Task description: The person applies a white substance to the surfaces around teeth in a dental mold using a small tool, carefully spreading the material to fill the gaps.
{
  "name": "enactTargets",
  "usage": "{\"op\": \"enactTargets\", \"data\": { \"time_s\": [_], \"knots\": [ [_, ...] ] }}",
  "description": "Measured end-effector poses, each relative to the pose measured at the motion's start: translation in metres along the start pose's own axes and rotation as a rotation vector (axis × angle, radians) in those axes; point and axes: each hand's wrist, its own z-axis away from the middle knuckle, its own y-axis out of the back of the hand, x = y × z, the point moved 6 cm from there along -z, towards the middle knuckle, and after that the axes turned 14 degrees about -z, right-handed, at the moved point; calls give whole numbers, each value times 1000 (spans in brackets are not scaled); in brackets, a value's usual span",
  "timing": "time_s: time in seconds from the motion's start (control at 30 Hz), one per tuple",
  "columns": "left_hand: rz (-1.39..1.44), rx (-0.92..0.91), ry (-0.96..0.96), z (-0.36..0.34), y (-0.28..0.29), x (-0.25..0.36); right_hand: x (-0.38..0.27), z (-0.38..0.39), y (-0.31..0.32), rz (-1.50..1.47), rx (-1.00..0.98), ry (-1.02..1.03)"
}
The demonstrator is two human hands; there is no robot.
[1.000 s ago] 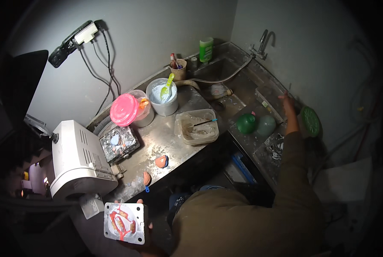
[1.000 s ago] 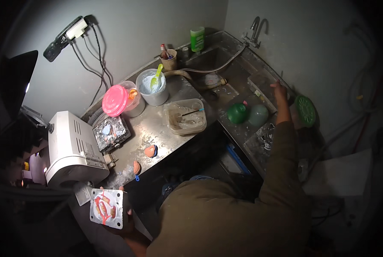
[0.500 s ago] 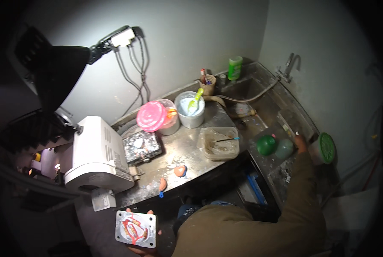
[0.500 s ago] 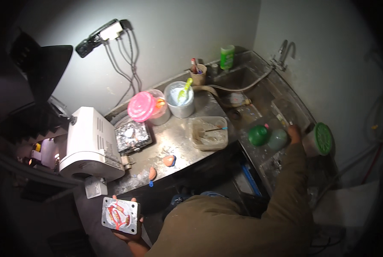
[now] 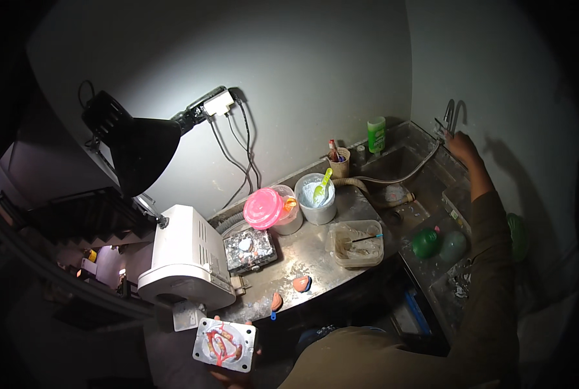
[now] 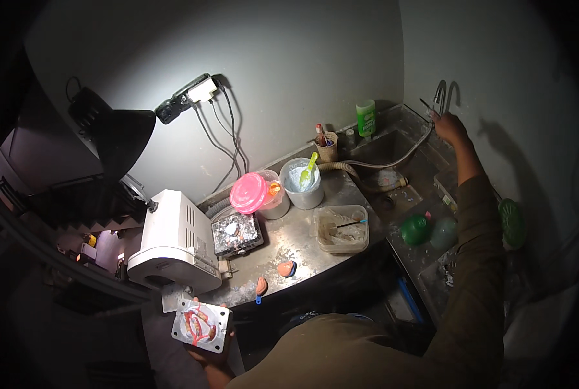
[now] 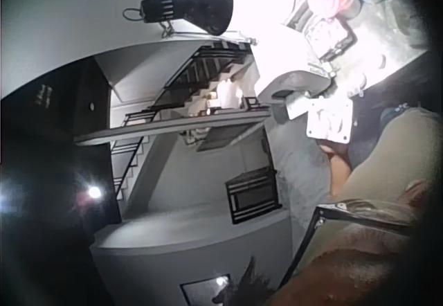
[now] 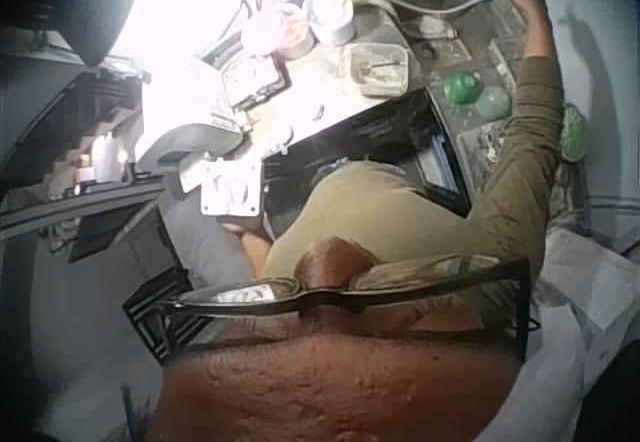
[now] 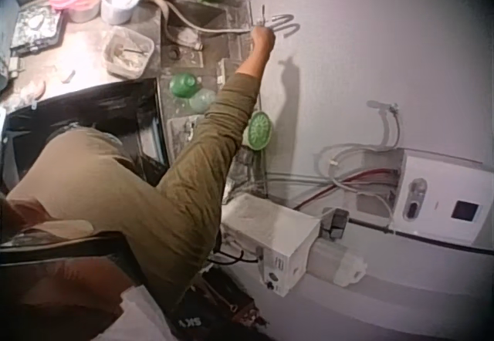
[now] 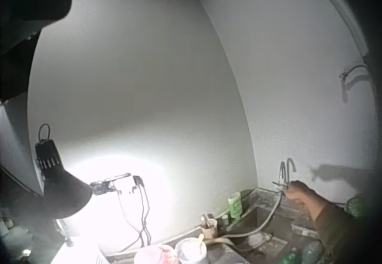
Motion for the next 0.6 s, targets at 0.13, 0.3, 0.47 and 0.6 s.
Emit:
{"op": "enactTargets", "data": {
  "time_s": [0.13, 0.3, 0.47, 0.6],
  "knots": [
    [51, -16, -36, -4, -26, -9, -40, -29, 45, -35, -115, 106],
    [-3, 73, -90, 3, 2, -19, -84, 28, 61, -364, -292, 114],
    [-11, 128, -93, -2, 26, -22, -68, 85, 18, -632, -508, 247],
    [32, -32, -75, -19, 34, -17, -47, 119, -4, -756, -568, 260]
  ]
}}
